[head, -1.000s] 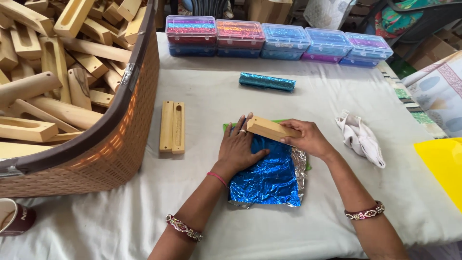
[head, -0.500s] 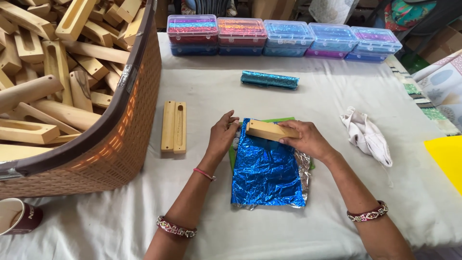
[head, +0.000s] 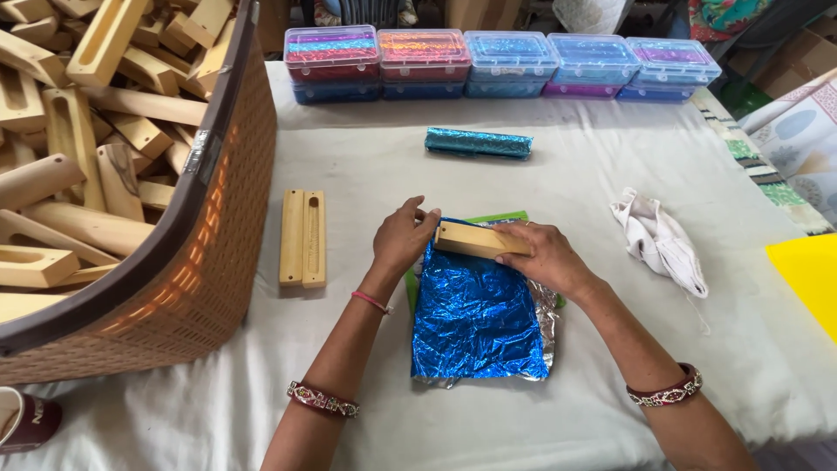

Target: Cleaning and wiping wooden components with a cloth during assembly or finishing.

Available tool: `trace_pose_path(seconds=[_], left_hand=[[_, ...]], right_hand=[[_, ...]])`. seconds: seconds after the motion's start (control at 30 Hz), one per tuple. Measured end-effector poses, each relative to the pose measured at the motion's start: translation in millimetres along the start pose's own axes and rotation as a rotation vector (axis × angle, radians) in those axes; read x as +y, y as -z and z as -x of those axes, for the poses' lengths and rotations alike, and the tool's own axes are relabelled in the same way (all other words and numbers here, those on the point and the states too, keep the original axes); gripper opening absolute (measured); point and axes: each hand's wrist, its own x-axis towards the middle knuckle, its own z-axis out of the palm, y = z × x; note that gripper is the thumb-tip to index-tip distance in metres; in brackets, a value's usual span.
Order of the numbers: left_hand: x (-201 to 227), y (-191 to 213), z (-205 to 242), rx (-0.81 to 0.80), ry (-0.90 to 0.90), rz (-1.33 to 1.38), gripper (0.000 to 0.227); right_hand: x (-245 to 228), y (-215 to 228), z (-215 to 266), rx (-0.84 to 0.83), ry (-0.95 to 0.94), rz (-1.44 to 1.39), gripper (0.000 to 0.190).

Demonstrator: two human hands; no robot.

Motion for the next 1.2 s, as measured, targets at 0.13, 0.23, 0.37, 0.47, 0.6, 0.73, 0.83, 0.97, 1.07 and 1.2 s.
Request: trace_pose_path(seconds=[0.13, 0.23, 0.37, 0.47, 0.6, 0.73, 0.83, 0.97, 1.07, 1.2], left_hand=[[13.1, 0.0, 3.2, -0.029, 0.01, -0.129, 0.076], [25.0, 2.7, 11.7, -0.049, 0.013, -0.21, 0.082], [19.6, -1.5, 11.7, -0.043, -0.019, -0.236, 0.083], [16.6, -3.4, 11.7, -0.018, -0.046, -0.241, 0.082], [14.6, -2.9, 13.3, -0.005, -0.066, -0.221, 0.074], [6.2, -6.4, 17.1, 0.108, -0.091, -0.066, 0.054], [-3.9, -9.2, 16.4, 0.272, -0.097, 0.115, 0.044], [14.3, -1.6, 21.5, 0.251, 0.019, 0.409, 0.045], [15.9, -3.7, 22.6, 0.155, 0.138, 0.593, 0.047], [18.6, -3.0, 23.7, 0.135, 0.18, 0.6, 0.047]], right_hand=[[-3.8, 0.1, 0.4, -0.006, -0.018, -0.008, 0.053], [-2.2, -2.0, 0.7, 0.002, -0.028, 0.046, 0.053], [1.6, -6.4, 1.0, 0.018, -0.028, 0.048, 0.055], [3.8, -8.1, 1.7, 0.018, -0.033, 0.07, 0.056], [2.2, -6.8, 1.8, 0.019, 0.003, 0.058, 0.056], [5.2, -8.4, 2.0, 0.021, 0.032, 0.062, 0.055], [9.1, -8.2, 1.1, 0.008, 0.05, 0.048, 0.054], [7.1, -7.4, 1.8, 0.03, 0.094, 0.02, 0.051], [3.9, -7.6, 2.0, 0.027, 0.08, 0.028, 0.052], [2.6, -8.8, 1.5, 0.027, 0.057, 0.058, 0.051]])
